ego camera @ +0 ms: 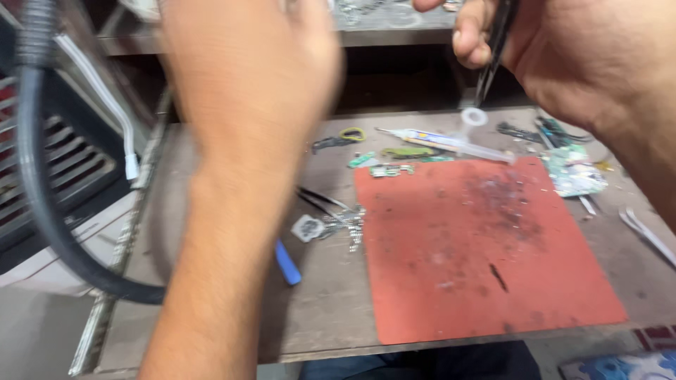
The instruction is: The person uses a hot air gun and tweezers to remove a small component from a circuit board. They then use tweezers to place a new component onto the board and reheat it to secure it in place.
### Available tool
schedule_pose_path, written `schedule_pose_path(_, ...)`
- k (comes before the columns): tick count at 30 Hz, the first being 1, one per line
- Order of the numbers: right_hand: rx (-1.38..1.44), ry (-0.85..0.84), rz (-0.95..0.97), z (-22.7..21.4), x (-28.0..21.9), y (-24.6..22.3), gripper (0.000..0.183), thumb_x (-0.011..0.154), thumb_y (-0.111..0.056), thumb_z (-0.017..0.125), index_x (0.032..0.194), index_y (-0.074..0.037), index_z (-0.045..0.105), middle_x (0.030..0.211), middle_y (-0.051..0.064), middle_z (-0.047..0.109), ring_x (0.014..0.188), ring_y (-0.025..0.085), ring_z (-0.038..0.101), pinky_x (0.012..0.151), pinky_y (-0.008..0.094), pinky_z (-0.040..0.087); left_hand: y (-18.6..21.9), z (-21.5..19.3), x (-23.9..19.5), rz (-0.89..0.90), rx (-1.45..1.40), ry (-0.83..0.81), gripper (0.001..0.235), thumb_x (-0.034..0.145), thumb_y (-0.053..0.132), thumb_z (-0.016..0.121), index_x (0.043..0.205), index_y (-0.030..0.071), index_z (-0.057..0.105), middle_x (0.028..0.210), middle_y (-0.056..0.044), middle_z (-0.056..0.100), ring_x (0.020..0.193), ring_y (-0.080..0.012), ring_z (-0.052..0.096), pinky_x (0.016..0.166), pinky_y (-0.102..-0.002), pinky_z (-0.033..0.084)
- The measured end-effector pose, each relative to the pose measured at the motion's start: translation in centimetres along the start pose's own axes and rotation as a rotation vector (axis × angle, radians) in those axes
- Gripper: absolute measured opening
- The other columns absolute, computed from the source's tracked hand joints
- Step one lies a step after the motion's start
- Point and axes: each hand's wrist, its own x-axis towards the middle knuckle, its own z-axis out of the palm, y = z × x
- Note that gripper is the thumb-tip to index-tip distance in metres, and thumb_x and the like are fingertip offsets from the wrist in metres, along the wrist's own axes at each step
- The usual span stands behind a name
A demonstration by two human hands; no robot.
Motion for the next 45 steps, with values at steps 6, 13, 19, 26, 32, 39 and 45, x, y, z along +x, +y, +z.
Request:
schedule_pose_path(6, -0.041, 0.176, 0.060, -3.8, -5.8, 0.2, 0.037, 0.115, -0.030, 0.038, 0.114, -0.004, 0.063, 0.109, 0.010, 0.070, 0.097, 0.016, 0.069, 0.090, 0.031, 0.057, 10.2, 2.2, 0.0, -0.027, -0.567, -0.275, 0.024, 0.082, 0.007, 0.077, 0.103, -0.001, 0.068, 0.093, -0.020, 0.069, 0.090, -0.0427, 0.067, 0.074, -0.053, 0.053)
schedule_pose_path(13, -0.180, 0.277, -0.034, -10.0, -11.9, 2.8, 0.027, 0.122, -0.026, 0.048, 0.109, -0.004, 0.056, 0.102, 0.004, 0.059, 0.090, 0.013, 0.053, 0.076, 0.028, 0.042, 13.2, 6.0, -1.2, 0.060, -0.705, -0.449, 0.030, 0.081, 0.008, 0.080, 0.107, 0.001, 0.069, 0.095, -0.017, 0.071, 0.094, -0.0385, 0.068, 0.078, -0.050, 0.054)
schedule_pose_path(19, -0.236, 0.377, 0.039, -12.8, -14.3, 3.5, 0.027, 0.118, -0.028, 0.047, 0.112, -0.005, 0.059, 0.101, 0.006, 0.061, 0.086, 0.015, 0.058, 0.078, 0.031, 0.052, 15.3, 9.2, -1.6, 0.000, -0.765, -0.649, 0.030, 0.080, 0.013, 0.081, 0.108, 0.006, 0.072, 0.099, -0.014, 0.074, 0.096, -0.0337, 0.071, 0.082, -0.044, 0.056)
schedule_pose_path(26, -0.186, 0.379, -0.056, -14.8, -15.9, 4.7, 0.028, 0.120, -0.022, 0.041, 0.115, 0.000, 0.059, 0.111, 0.013, 0.063, 0.098, 0.018, 0.063, 0.086, 0.032, 0.056, 20.6, 11.8, -4.9, 0.145, -0.701, -0.832, 0.039, 0.067, 0.015, 0.086, 0.101, 0.003, 0.073, 0.096, -0.018, 0.072, 0.099, -0.0371, 0.069, 0.086, -0.046, 0.056)
schedule_pose_path(32, -0.149, 0.452, -0.016, -15.3, -17.9, 5.3, 0.029, 0.122, -0.021, 0.040, 0.116, 0.001, 0.058, 0.111, 0.014, 0.062, 0.096, 0.018, 0.063, 0.085, 0.032, 0.057, 22.3, 12.9, -6.9, 0.133, -0.625, -0.826, 0.037, 0.065, 0.014, 0.086, 0.099, 0.005, 0.074, 0.099, -0.015, 0.068, 0.105, -0.0350, 0.063, 0.092, -0.051, 0.050)
schedule_pose_path(39, -0.130, 0.493, -0.007, -15.2, -18.5, 5.7, 0.028, 0.123, -0.021, 0.042, 0.111, 0.000, 0.056, 0.109, 0.014, 0.062, 0.092, 0.020, 0.063, 0.080, 0.032, 0.056, 22.3, 13.5, -6.2, 0.140, -0.564, -0.880, 0.047, 0.061, 0.023, 0.089, 0.100, 0.007, 0.069, 0.099, -0.013, 0.067, 0.106, -0.0349, 0.061, 0.090, -0.053, 0.045)
schedule_pose_path(45, -0.025, 0.595, -0.024, -16.1, -19.1, 6.2, 0.031, 0.124, -0.020, 0.037, 0.115, 0.003, 0.056, 0.111, 0.016, 0.062, 0.098, 0.022, 0.063, 0.086, 0.034, 0.055, 21.5, 13.1, -3.9, 0.041, -0.645, -0.819, 0.065, 0.059, 0.029, 0.091, 0.115, 0.009, 0.065, 0.109, -0.017, 0.063, 0.105, -0.0390, 0.061, 0.088, -0.053, 0.047)
